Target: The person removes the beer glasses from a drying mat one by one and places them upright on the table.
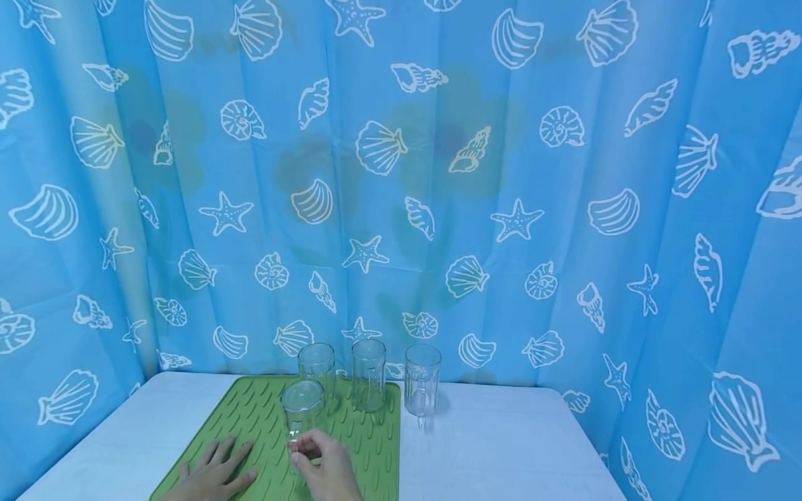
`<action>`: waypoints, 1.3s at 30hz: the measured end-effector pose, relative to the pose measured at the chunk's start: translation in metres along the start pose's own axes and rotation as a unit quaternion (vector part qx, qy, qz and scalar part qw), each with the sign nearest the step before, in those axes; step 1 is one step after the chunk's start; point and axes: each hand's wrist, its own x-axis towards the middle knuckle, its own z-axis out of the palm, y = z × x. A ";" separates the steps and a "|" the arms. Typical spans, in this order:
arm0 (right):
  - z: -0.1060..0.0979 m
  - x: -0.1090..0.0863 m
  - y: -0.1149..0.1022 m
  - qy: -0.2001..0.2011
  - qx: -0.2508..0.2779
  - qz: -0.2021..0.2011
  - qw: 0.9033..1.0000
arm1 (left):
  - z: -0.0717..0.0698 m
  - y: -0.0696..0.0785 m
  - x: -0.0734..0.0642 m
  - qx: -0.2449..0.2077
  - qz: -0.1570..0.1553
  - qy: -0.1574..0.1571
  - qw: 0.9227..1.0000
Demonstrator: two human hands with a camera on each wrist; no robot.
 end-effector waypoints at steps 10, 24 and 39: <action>-0.004 -0.002 0.003 0.001 0.005 -0.015 1.000 | 0.005 -0.004 0.004 -0.013 0.001 -0.004 1.000; -0.024 -0.009 -0.021 0.019 -0.040 -0.082 0.996 | 0.004 -0.012 0.009 -0.025 0.012 -0.018 0.999; -0.072 -0.022 -0.037 0.071 -0.084 -0.100 0.989 | 0.001 -0.006 0.004 -0.025 0.018 -0.009 0.999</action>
